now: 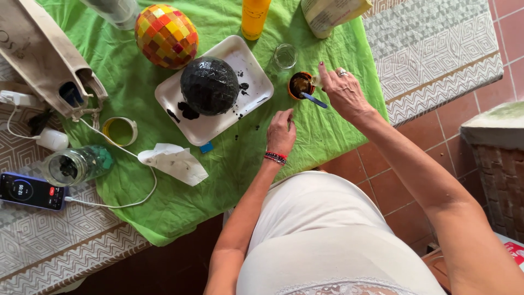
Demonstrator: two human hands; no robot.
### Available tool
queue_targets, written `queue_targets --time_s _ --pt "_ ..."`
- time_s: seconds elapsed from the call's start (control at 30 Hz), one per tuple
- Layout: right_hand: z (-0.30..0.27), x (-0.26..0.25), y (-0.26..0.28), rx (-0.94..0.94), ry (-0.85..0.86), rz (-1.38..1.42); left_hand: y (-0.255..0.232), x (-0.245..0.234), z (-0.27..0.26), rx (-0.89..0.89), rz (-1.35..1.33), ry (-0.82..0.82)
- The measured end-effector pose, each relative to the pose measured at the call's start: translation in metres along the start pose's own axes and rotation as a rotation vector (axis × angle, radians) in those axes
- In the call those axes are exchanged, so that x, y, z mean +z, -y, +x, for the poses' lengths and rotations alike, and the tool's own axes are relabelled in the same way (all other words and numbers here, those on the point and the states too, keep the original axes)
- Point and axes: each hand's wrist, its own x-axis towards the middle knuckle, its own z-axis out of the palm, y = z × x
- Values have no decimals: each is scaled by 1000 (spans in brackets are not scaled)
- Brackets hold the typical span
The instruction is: Mixing a dark liquid or paint in a small container using a brush.
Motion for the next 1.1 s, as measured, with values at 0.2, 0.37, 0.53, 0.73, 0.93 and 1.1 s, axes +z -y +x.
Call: queue_targets --time_s 0.2,0.37,0.53,0.73,0.93,1.1 --pt "-11 -15 15 191 -81 359 -27 -8 13 54 3 -35" --pt "-2 -78 49 347 -269 829 -71 -17 39 140 -27 -70" --pt "12 -122 71 415 -375 1090 -81 -16 47 433 -66 -196" --pt "-3 -135 61 371 -280 888 -97 -21 33 232 -136 -169" --pt "8 -135 50 571 -333 1080 -99 -27 25 233 -142 -128" --pt "17 -130 48 271 -303 893 -89 -17 19 220 -41 -111"
